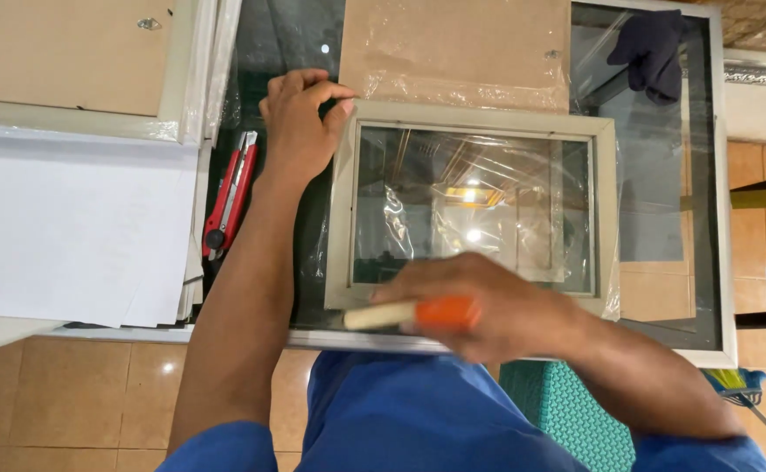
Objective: Cleaning the glass of a picture frame and assembling it with artwork and a backing board.
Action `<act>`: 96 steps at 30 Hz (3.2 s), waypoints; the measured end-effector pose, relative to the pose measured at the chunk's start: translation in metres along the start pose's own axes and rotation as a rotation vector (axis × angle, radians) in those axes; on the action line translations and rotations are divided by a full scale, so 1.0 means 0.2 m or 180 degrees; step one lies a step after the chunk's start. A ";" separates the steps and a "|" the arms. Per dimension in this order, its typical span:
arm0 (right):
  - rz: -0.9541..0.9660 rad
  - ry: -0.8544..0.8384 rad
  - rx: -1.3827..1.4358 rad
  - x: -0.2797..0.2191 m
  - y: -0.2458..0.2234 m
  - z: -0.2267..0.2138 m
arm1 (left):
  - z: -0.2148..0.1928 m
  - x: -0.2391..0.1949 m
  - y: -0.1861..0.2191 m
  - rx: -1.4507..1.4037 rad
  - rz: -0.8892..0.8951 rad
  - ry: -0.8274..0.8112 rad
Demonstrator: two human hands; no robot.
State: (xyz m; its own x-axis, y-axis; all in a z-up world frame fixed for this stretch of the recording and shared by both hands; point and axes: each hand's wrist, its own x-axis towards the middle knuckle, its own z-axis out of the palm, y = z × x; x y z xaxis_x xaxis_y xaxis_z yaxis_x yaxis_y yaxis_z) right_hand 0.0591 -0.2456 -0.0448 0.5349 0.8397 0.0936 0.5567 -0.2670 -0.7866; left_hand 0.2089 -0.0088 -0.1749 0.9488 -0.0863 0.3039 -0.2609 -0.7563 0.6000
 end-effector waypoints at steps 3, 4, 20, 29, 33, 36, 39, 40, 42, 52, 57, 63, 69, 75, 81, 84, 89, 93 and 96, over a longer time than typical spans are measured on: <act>-0.0461 0.0732 -0.0375 0.07 0.23 -0.12 | 0.01 0.00 -0.02 -0.0017 0.0075 0.0084; -0.0841 0.1314 -0.1343 0.11 0.33 -0.16 | 0.01 0.00 -0.03 -0.0010 0.0141 0.0175; -0.0473 0.0478 0.0094 0.06 0.19 -0.13 | 0.01 0.01 -0.01 -0.0068 0.0096 -0.0105; 0.0785 0.0084 -0.1755 -0.10 0.19 0.02 | 0.00 -0.01 0.01 0.0189 0.0203 0.0036; -0.0251 -0.0053 -0.0031 -0.19 0.06 -0.15 | 0.00 0.00 0.03 0.0150 0.0172 0.0032; -0.0423 0.0773 -0.0729 -0.10 0.28 -0.29 | 0.00 -0.01 0.02 0.0145 0.0099 -0.0005; -0.0158 0.1540 -0.1700 -0.07 0.55 -0.30 | 0.00 -0.01 0.04 0.0143 0.0028 0.0007; 0.0136 0.1652 -0.1781 -0.07 0.64 -0.28 | 0.00 -0.01 0.04 0.0153 -0.0027 0.0005; 0.0196 0.1302 -0.1791 -0.15 0.47 -0.15 | -0.02 0.01 0.05 0.0167 -0.0074 -0.0033; -0.0206 0.1166 -0.0656 -0.31 0.35 -0.40 | -0.01 0.00 0.05 0.0110 -0.0099 -0.0009; 0.0495 0.1372 -0.1420 -0.35 0.40 -0.39 | 0.00 -0.01 0.05 0.0181 -0.0027 0.0050; 0.1100 -0.0182 -0.0115 -0.53 0.01 -0.31 | -0.02 0.00 0.07 0.0181 -0.0134 -0.0065; 0.0271 0.1140 -0.0962 -0.59 0.42 -0.59 | 0.01 0.00 0.04 0.0247 0.0042 0.0075; 0.0907 0.1054 -0.0999 -0.71 0.24 -0.37 | 0.00 0.00 0.06 0.0235 -0.0037 0.0089; 0.1628 0.0643 -0.0063 -0.81 -0.07 -0.27 | -0.01 0.00 0.07 0.0236 -0.0119 0.0001; 0.0886 0.1385 0.0587 -0.59 -0.01 -0.14 | -0.03 0.00 0.08 0.0258 -0.0203 -0.0035; 0.0192 0.2128 0.1705 -0.08 0.05 0.28 | -0.02 -0.01 0.07 0.0225 -0.0112 -0.0038; 0.0522 0.2131 0.0792 -0.05 0.12 0.36 | -0.02 -0.01 0.06 0.0176 -0.0008 0.0072; 0.0790 0.2377 0.0590 -0.42 0.23 0.24 | 0.00 -0.01 0.04 0.0138 0.0026 0.0087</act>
State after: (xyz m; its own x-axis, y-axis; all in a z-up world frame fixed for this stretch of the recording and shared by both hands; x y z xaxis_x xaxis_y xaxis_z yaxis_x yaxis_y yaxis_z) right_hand 0.0093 -0.3066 -0.1173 0.9489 0.2112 0.2343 0.2866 -0.2665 -0.9203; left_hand 0.2043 -0.0140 -0.1705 0.9413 -0.0754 0.3291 -0.2602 -0.7831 0.5648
